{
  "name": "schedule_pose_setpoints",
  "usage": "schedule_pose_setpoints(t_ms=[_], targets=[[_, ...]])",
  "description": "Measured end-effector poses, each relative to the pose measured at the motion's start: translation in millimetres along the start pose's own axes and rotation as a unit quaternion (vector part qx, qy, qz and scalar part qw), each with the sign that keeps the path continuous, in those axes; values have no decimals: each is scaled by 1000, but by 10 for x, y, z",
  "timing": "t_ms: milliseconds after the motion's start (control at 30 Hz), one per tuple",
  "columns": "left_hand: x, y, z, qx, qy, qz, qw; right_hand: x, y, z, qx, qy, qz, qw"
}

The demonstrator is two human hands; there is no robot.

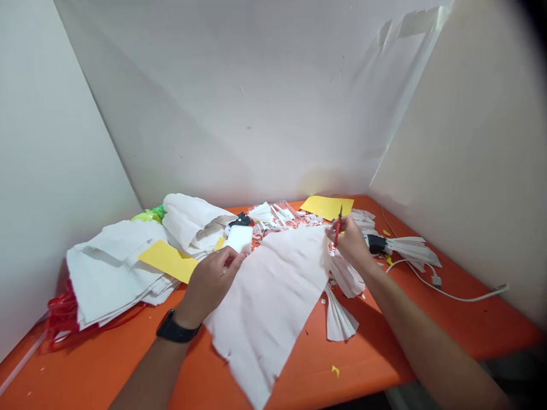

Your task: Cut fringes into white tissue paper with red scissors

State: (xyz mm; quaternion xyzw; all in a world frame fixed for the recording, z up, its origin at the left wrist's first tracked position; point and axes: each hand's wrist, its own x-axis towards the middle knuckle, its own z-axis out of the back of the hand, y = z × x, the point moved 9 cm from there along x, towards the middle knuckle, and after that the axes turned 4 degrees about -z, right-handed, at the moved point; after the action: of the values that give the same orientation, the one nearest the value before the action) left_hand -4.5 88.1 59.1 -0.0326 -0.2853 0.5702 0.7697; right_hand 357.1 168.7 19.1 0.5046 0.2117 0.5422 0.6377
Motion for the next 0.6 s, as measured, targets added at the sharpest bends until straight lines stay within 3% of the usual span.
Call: schedule_pose_setpoints(t_ms=[167,300,433,533,600], targets=[[-42,-78,-342,50,102,-86,990,307,-345,363,-20,-102,-39,994],[-142,-325,-484,-29,175,-150,973,378,-496,599,-39,-171,-70,982],[-302,-701,-644,-127,241,-196,942,371,-545,706,-45,-207,-82,974],[-452,-916,-828,-142,286,-237,917,363,-567,741,-45,-220,-85,971],[-509,-973,-906,-131,287,-257,913,364,-581,761,-43,-225,-84,970]])
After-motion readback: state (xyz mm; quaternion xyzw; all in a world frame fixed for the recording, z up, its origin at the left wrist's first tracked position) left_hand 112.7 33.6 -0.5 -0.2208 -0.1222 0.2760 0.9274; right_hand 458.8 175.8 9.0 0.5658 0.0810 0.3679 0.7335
